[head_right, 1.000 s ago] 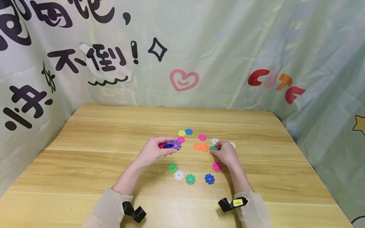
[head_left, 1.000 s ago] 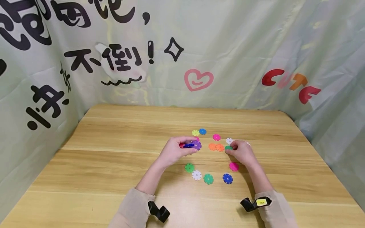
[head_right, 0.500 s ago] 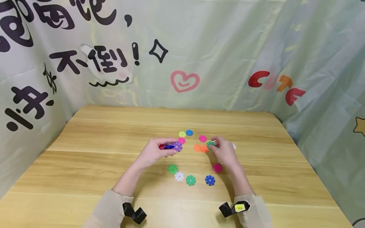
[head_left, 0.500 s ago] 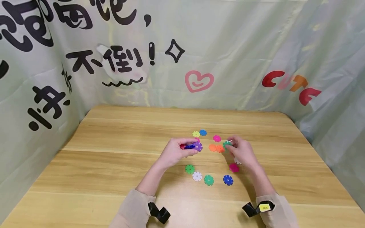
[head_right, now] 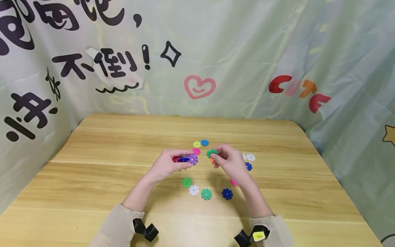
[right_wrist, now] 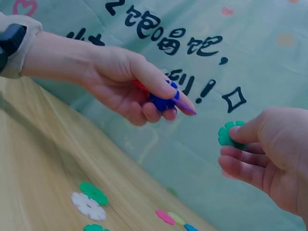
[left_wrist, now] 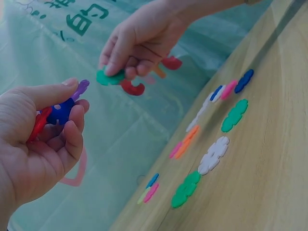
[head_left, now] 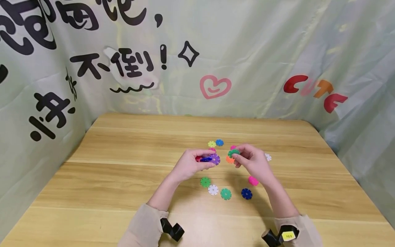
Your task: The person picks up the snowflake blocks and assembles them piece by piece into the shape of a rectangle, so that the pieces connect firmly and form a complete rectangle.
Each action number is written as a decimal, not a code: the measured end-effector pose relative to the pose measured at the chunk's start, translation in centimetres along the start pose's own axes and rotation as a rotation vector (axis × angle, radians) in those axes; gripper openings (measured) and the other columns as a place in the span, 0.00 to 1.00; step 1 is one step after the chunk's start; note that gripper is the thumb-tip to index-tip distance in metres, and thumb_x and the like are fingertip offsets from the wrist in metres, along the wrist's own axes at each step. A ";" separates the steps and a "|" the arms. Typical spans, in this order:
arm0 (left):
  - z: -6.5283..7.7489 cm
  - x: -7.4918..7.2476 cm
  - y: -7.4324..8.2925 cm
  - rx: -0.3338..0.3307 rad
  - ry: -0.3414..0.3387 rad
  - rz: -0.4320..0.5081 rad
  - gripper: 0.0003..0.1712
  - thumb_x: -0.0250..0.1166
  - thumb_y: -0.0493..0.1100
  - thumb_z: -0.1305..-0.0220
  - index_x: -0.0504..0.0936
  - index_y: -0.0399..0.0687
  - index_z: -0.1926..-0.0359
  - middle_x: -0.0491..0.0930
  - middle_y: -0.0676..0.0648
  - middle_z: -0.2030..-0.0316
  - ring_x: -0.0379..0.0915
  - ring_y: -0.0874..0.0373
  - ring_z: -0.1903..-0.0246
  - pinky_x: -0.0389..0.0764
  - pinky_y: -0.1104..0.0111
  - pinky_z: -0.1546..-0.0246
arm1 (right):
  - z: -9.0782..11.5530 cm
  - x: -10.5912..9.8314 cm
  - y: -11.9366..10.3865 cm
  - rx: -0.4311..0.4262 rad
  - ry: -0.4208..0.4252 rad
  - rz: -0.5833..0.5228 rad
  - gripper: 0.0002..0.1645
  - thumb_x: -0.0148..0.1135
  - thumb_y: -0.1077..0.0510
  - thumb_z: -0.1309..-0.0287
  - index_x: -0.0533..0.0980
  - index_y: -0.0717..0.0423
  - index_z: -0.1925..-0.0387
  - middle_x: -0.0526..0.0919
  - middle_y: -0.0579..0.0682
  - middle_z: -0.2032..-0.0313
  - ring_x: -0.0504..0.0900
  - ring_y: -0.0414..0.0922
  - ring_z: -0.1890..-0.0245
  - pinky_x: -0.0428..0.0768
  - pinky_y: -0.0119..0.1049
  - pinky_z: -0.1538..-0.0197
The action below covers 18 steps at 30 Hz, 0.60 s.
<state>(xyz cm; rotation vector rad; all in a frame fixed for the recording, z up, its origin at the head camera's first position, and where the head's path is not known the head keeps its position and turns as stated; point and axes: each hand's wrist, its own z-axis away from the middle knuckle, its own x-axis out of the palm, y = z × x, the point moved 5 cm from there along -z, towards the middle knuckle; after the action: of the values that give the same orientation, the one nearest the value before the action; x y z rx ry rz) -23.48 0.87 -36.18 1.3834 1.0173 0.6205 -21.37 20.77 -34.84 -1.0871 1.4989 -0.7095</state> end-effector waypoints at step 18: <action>0.0 0.2 0.2 0.026 -0.037 0.013 0.21 0.68 0.37 0.45 0.80 0.40 0.49 0.80 0.44 0.58 0.76 0.57 0.61 0.80 0.66 0.62 | 0.7 1.6 -1.0 -0.255 -0.083 -0.142 0.05 0.61 0.73 0.47 0.79 0.67 0.66 0.79 0.54 0.68 0.80 0.43 0.75 0.81 0.37 0.70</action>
<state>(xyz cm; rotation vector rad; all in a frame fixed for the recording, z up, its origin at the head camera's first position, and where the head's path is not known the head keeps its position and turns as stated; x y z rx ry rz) -23.34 1.03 -36.07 1.4210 0.9906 0.5911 -20.45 18.97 -34.73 -1.4105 1.4790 -0.5727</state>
